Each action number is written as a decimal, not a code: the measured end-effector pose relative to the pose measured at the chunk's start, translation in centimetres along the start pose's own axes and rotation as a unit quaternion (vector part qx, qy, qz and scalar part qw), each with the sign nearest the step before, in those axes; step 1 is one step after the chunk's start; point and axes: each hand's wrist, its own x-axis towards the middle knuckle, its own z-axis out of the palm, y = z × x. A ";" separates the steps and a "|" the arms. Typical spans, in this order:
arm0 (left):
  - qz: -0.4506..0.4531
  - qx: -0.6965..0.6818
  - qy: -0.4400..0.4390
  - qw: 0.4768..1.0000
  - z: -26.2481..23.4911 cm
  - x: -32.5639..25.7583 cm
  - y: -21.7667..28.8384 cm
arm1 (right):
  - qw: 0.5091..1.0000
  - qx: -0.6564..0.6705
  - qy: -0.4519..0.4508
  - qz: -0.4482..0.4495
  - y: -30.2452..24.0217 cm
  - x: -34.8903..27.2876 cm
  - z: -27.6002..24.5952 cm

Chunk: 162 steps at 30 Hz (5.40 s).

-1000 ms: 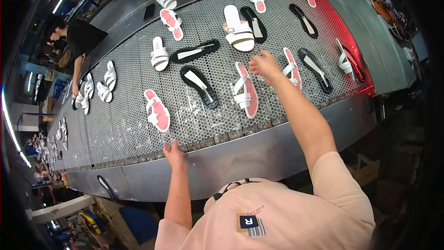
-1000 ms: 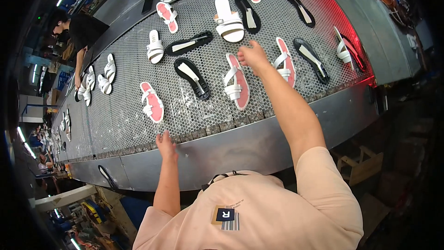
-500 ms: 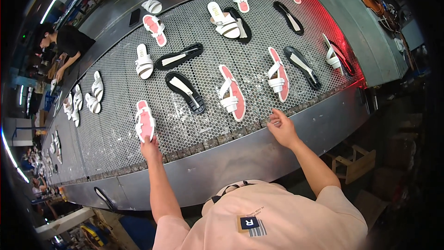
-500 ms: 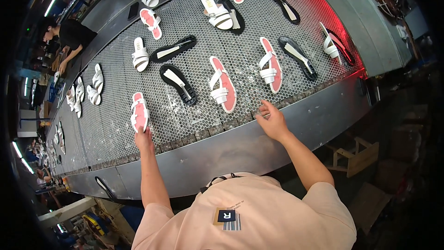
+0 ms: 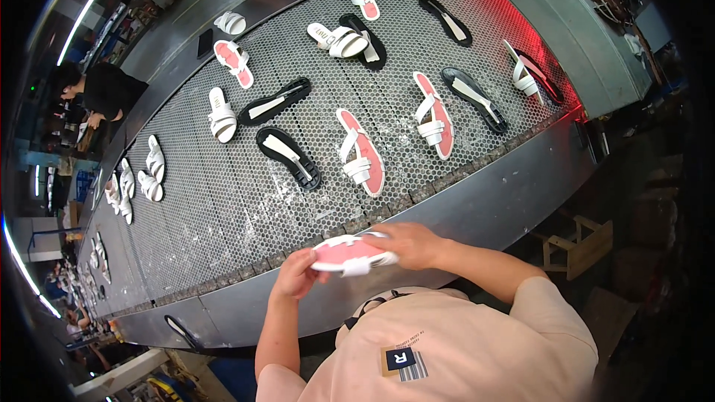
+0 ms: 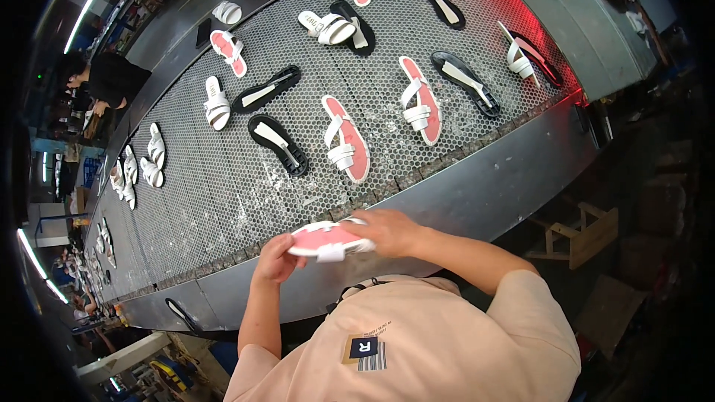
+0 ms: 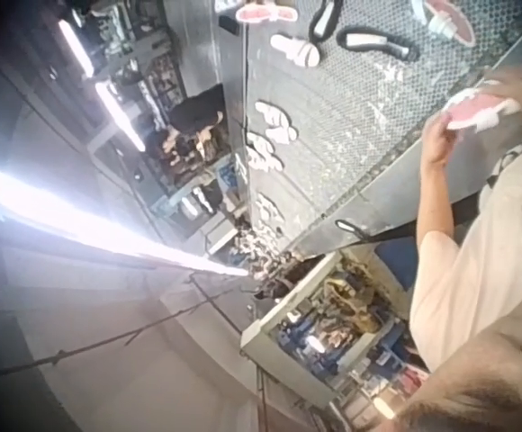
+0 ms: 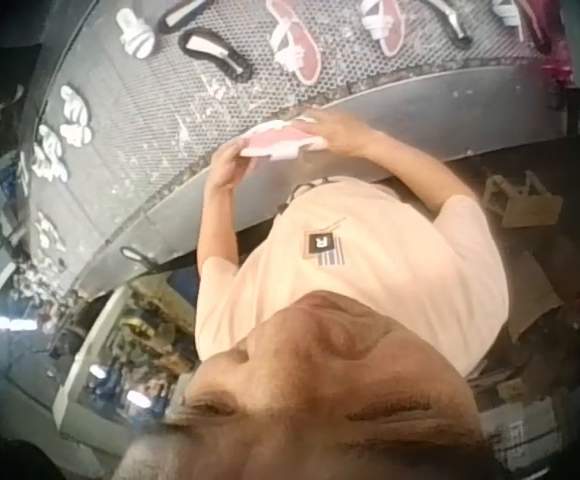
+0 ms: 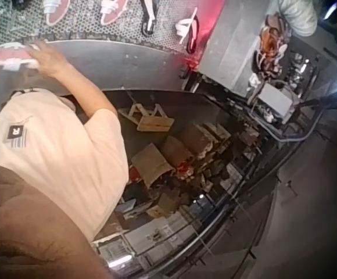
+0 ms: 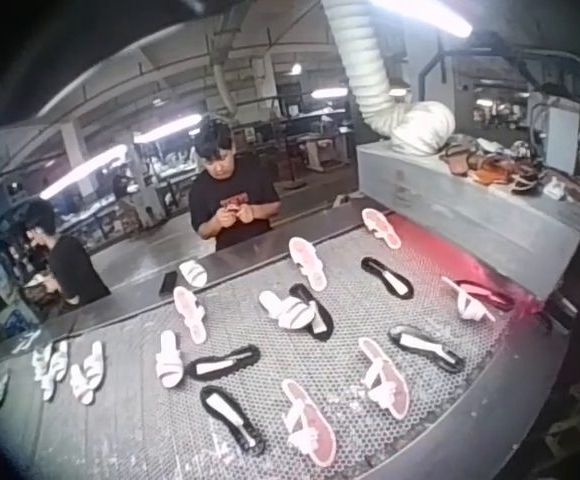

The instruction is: Assembling sandals by matching soles and uppers on a conveyor belt.

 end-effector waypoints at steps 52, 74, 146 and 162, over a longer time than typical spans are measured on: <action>0.117 -0.230 0.008 0.966 9.4 13.7 -6.9 | 0.784 0.510 0.104 0.338 6.1 -10.3 1.9; 0.107 -0.132 0.017 0.985 12.8 14.3 -6.4 | 0.828 0.447 0.031 0.337 9.2 -9.1 2.8; 0.052 0.198 0.138 0.969 17.3 15.5 -7.0 | 0.839 0.436 -0.035 0.325 15.4 -12.8 -5.3; 0.052 0.050 0.257 0.964 15.8 12.8 -11.8 | 0.763 0.494 0.014 0.417 17.1 -15.9 -6.2</action>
